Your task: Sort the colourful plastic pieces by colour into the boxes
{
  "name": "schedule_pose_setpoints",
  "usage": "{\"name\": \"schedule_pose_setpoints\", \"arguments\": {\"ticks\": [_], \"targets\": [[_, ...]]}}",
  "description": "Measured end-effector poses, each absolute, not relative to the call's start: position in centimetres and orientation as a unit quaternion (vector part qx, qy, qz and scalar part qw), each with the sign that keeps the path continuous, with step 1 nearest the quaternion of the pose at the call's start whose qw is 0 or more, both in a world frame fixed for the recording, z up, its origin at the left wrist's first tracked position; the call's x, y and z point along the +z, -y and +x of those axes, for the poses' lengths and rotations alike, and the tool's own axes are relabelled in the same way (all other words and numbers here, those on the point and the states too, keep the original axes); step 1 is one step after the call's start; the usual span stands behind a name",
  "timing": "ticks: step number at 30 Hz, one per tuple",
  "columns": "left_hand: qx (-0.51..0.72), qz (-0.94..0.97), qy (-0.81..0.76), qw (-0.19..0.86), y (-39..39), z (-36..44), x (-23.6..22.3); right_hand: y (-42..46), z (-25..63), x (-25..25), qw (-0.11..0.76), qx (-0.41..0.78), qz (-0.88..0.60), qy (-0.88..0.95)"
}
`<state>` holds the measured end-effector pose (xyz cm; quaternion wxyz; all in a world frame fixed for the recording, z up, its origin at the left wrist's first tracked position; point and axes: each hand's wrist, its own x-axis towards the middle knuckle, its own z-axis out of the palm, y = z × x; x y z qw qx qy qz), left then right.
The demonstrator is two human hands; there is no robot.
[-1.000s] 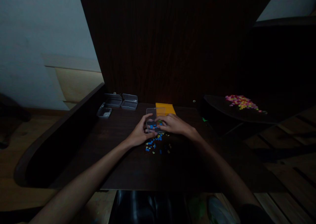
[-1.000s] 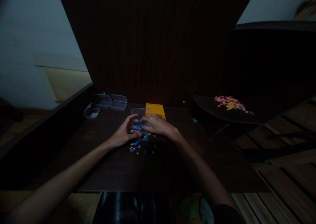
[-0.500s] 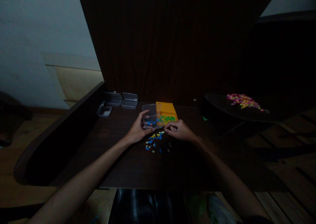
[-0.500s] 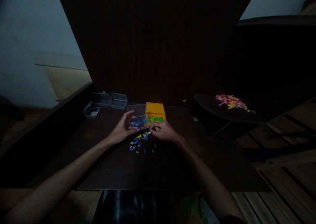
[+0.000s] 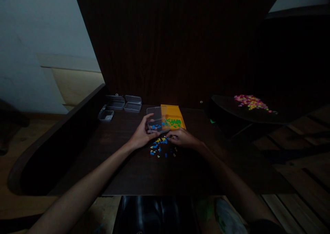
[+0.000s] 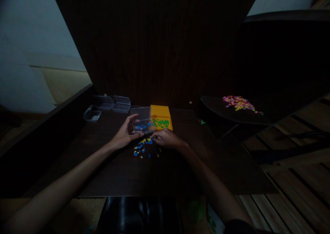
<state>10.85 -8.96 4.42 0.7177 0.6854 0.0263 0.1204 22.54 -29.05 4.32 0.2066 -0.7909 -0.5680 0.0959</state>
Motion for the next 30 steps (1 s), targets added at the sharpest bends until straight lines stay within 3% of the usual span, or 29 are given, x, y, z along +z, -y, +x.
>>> {"name": "schedule_pose_setpoints", "arguments": {"ticks": [21, 30], "targets": [[0.121, 0.693, -0.028, 0.71, 8.9, 10.7, 4.5, 29.3, 22.1, 5.3, 0.176, 0.096, -0.806, 0.556], [0.115, 0.699, -0.03, 0.705, 9.0, 10.7, 4.4, 30.2, 22.8, 6.7, 0.252, 0.112, -0.784, 0.556]]}}
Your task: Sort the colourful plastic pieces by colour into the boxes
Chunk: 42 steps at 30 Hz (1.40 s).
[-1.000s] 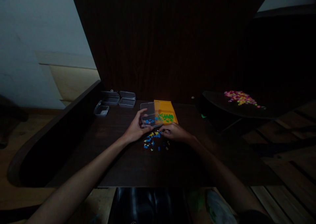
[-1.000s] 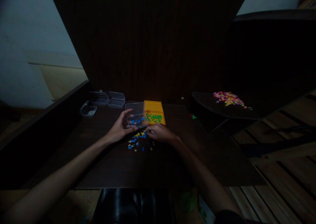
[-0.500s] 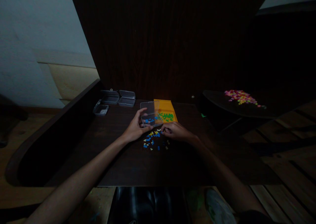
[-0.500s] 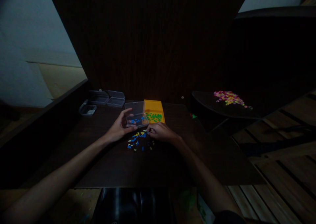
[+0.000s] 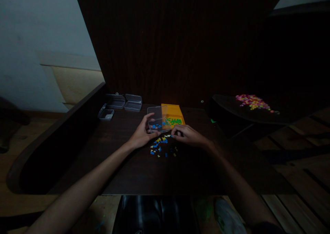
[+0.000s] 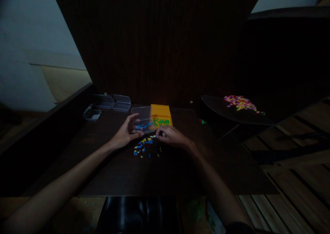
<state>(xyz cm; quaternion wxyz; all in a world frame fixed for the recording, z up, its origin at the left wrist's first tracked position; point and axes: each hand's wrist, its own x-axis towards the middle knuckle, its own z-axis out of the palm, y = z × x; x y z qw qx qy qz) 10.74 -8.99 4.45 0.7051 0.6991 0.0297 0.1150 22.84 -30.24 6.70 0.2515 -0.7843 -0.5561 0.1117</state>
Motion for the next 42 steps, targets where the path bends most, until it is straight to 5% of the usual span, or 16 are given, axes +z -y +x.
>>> {"name": "schedule_pose_setpoints", "arguments": {"ticks": [8, 21, 42], "targets": [[0.101, 0.697, -0.03, 0.71, 9.3, 10.6, 4.5, 29.6, 22.8, 9.7, 0.293, 0.119, -0.797, 0.514], [0.081, 0.681, -0.014, 0.727, 9.8, 10.5, 4.6, 25.1, 21.9, 10.8, 0.127, 0.024, -0.826, 0.549], [0.08, 0.674, -0.006, 0.734, 9.8, 10.6, 4.5, 24.0, 21.9, 10.8, 0.027, 0.017, -0.833, 0.553]]}}
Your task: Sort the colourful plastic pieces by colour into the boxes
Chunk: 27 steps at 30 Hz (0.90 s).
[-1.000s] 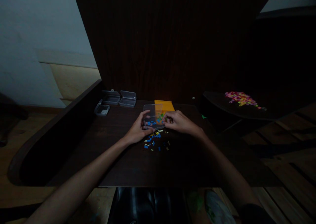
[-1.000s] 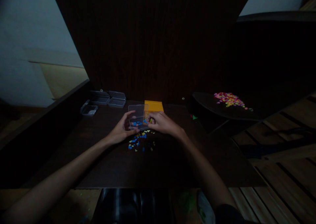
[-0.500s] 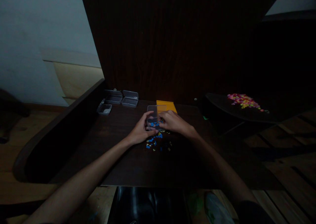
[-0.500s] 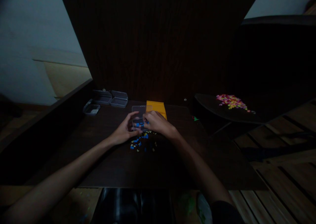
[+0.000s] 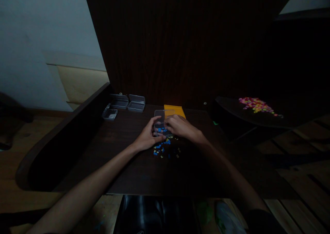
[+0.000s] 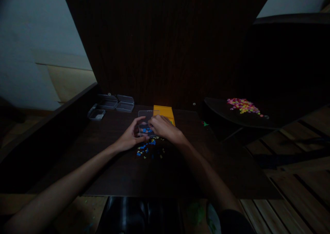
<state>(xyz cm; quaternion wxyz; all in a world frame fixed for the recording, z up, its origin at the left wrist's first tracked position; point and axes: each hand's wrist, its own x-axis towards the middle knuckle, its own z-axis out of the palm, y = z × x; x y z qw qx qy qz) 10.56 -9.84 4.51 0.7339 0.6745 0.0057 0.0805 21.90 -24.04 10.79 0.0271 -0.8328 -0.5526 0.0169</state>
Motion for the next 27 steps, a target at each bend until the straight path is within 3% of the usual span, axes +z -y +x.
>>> {"name": "schedule_pose_setpoints", "arguments": {"ticks": [27], "targets": [[0.083, 0.669, -0.005, 0.739, 9.8, 10.6, 4.5, 24.6, 22.4, 10.9, 0.056, 0.036, -0.834, 0.548]]}}
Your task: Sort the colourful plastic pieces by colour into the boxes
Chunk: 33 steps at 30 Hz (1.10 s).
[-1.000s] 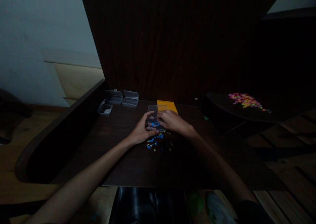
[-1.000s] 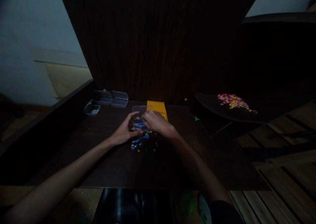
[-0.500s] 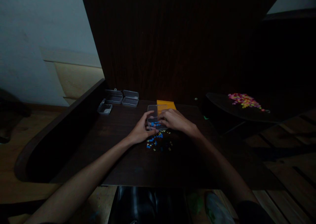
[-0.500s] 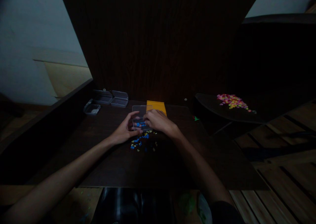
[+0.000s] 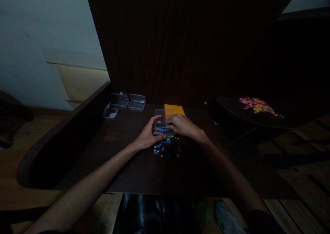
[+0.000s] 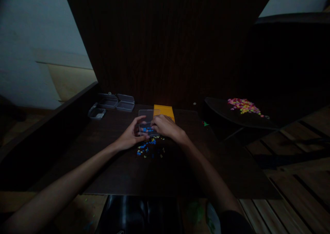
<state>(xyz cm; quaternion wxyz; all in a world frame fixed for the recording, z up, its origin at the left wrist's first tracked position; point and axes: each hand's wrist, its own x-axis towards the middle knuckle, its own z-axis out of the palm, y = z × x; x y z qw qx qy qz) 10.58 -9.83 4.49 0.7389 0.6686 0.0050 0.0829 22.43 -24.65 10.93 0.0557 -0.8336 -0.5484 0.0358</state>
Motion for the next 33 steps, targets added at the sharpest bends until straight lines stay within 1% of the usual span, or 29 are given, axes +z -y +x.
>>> {"name": "schedule_pose_setpoints", "arguments": {"ticks": [7, 20, 28, 33], "targets": [[0.078, 0.669, -0.006, 0.739, 9.8, 10.6, 4.4, 24.8, 22.6, 10.4, 0.054, 0.031, -0.83, 0.554], [0.083, 0.679, -0.007, 0.729, 9.7, 10.5, 4.5, 25.7, 23.2, 10.2, 0.149, 0.035, -0.795, 0.587], [0.082, 0.679, -0.012, 0.729, 9.7, 10.6, 4.6, 25.7, 22.9, 10.1, 0.159, 0.033, -0.789, 0.593], [0.082, 0.679, -0.009, 0.729, 9.6, 10.6, 4.5, 25.8, 23.0, 10.0, 0.186, 0.037, -0.795, 0.577]]}}
